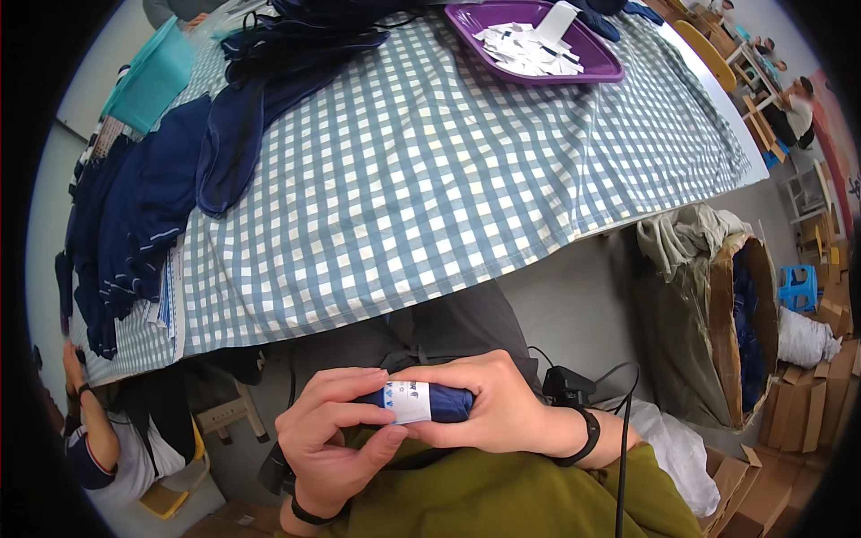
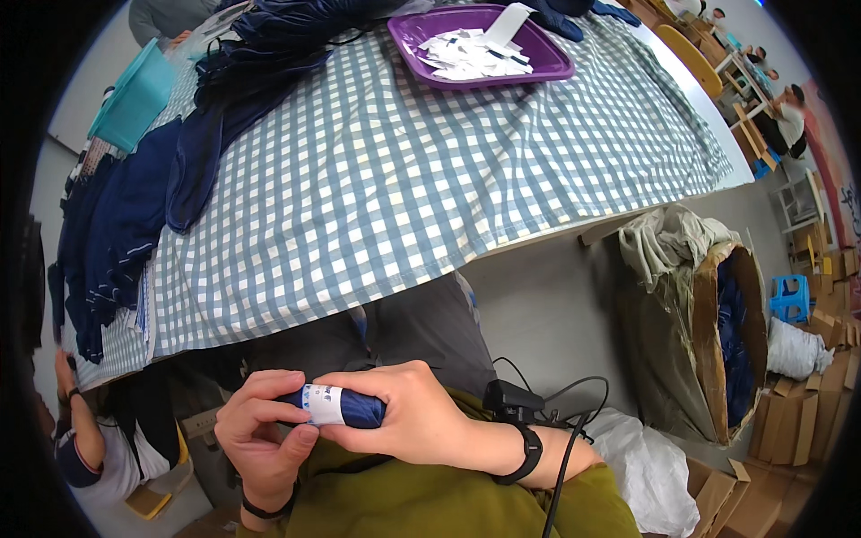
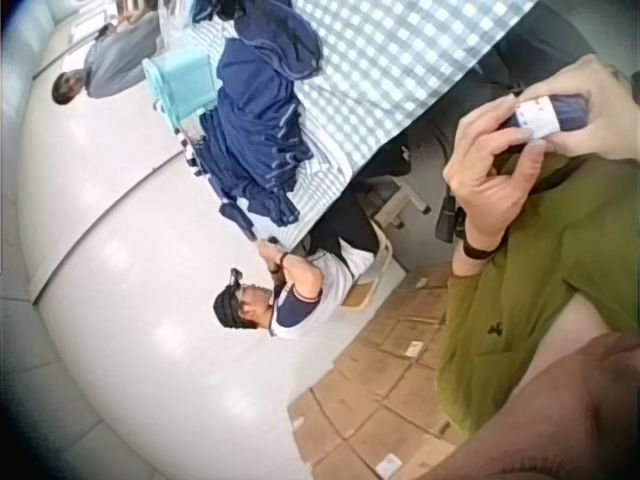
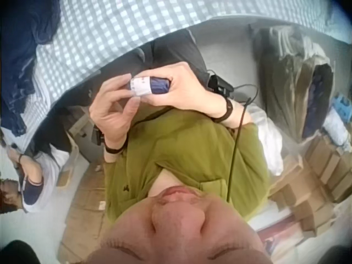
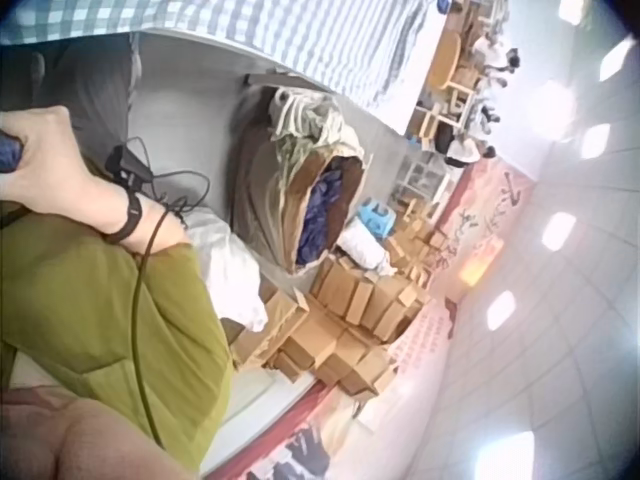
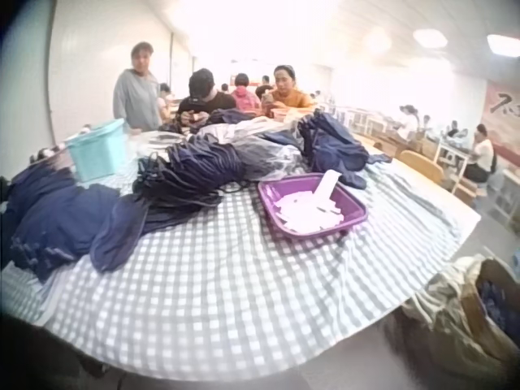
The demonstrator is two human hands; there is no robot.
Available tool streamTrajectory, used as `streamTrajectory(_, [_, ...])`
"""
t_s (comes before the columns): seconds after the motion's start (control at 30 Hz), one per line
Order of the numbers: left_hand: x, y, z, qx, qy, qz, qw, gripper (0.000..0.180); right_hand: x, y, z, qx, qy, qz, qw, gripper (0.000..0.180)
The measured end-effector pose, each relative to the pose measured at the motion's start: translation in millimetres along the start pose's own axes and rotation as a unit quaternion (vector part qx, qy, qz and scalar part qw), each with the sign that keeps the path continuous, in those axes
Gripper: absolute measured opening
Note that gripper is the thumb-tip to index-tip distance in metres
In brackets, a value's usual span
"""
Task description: Folding blue fabric items and wrapping them with a paper label.
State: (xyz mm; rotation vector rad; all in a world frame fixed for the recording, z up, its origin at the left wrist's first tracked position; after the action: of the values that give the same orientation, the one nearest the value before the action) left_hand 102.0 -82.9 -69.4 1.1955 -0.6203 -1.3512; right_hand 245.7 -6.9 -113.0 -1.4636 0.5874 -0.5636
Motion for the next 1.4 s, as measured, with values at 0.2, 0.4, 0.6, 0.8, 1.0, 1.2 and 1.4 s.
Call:
streamTrajectory(0.2, [0.9,0.6,-6.8,-0.053,0.009,0.001,0.999,0.014,-1.7,12.1,0.3,-0.017,-0.032,-0.003,0.999,0.047])
streamTrajectory(0.4, [-1.9,7.9,-13.7,-0.129,0.015,0.003,0.992,0.012,-0.6,22.9,-2.2,-0.018,-0.017,0.026,0.999,0.049])
streamTrajectory(0.6, [2.5,1.5,-15.1,-0.157,0.021,0.029,0.987,0.026,-0.1,26.5,-4.8,-0.019,-0.019,0.008,1.0,0.049])
streamTrajectory(0.8, [4.2,-32.9,-13.3,-0.028,0.081,0.086,0.993,0.051,1.4,35.4,-8.5,-0.049,-0.043,-0.067,0.996,0.048])
streamTrajectory(1.0, [11.2,-40.7,-8.8,-0.099,0.027,0.076,0.992,0.067,-0.2,34.8,-14.7,-0.112,-0.039,-0.073,0.99,0.049])
streamTrajectory(1.2, [13.7,-41.0,-11.6,0.091,0.103,0.131,0.982,0.083,-2.7,25.6,-17.5,-0.071,-0.023,0.007,0.997,0.054])
streamTrajectory(1.4, [32.4,-64.4,-17.8,0.351,0.07,0.243,0.901,0.081,0.3,-4.2,-23.3,0.113,0.018,0.156,0.981,0.066])
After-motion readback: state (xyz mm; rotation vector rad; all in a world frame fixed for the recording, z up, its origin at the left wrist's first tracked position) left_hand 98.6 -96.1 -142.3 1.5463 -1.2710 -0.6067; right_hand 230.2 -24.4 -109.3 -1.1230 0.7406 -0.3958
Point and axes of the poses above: each hand's wrist, its own x-axis away from the middle knuckle, its own z-axis out of the back of the hand, y = z × x, the point moved 6 cm from there along -x, towards the middle knuckle, and after that the axes turned 1 degree about -y, right-handed, at the moved point
